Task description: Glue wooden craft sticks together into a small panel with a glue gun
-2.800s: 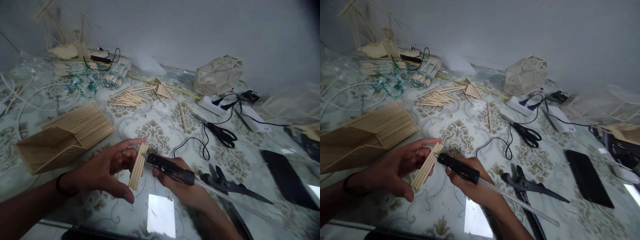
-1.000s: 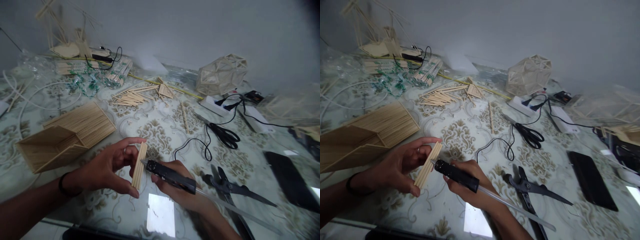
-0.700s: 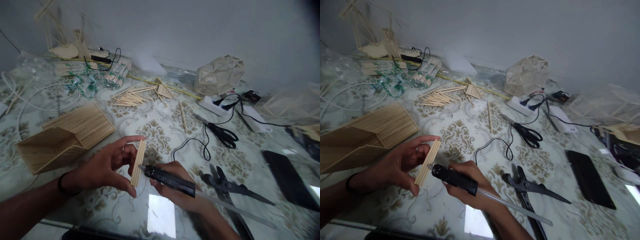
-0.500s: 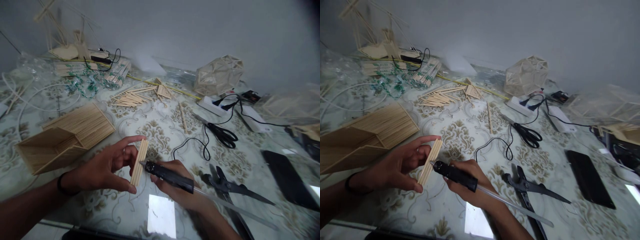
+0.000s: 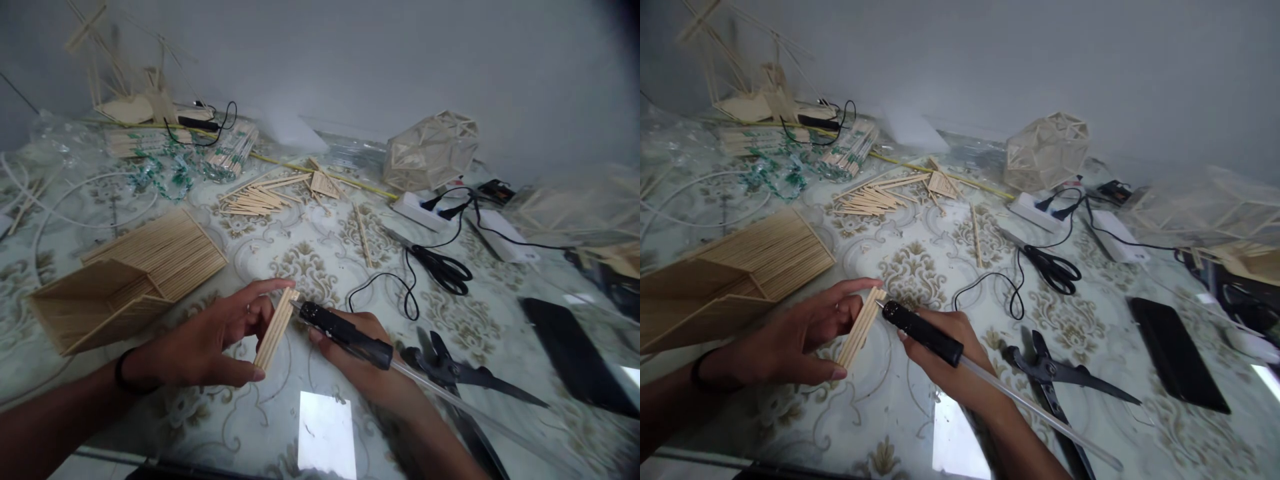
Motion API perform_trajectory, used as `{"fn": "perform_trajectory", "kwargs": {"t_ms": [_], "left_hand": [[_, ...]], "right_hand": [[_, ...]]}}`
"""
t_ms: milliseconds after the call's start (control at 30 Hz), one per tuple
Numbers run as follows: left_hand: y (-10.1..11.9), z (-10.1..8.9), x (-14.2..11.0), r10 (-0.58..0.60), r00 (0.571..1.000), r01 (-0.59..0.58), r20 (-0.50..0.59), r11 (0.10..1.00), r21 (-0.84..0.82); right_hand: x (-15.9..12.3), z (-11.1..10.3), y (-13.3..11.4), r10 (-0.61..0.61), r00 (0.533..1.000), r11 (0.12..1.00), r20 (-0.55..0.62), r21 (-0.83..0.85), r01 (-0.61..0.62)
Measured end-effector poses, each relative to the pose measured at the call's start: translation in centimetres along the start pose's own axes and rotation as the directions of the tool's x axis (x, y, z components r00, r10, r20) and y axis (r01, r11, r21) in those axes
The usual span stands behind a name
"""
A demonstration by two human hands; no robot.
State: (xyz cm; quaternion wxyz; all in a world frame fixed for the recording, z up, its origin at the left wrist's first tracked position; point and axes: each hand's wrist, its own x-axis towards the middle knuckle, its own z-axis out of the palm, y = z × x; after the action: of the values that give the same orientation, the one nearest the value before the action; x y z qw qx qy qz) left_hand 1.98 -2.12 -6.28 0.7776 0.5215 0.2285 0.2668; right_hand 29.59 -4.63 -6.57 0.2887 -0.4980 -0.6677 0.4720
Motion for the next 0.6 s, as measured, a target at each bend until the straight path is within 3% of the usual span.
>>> {"fn": "perform_trajectory", "kwargs": {"t_ms": [167, 367, 600], "left_hand": [[-0.19, -0.21, 0.11, -0.016, 1.000, 0.016, -0.003, 1.000, 0.017], [-0.16, -0.08, 0.07, -0.025, 0.999, 0.025, -0.021, 1.000, 0.014], [-0.65, -0.79, 0.62, -0.046, 0.998, 0.045, -0.031, 0.999, -0.017]], "right_hand": [[-0.07, -0.21, -0.10, 0.014, 1.000, 1.000, 0.007, 0.011, -0.014], [-0.10, -0.23, -0.54, 0.020, 0.993, 1.000, 0.118, 0.005, -0.020], [-0.05, 0.10, -0.40, 0.118, 0.993, 0.982, -0.028, 0.155, -0.112]]}}
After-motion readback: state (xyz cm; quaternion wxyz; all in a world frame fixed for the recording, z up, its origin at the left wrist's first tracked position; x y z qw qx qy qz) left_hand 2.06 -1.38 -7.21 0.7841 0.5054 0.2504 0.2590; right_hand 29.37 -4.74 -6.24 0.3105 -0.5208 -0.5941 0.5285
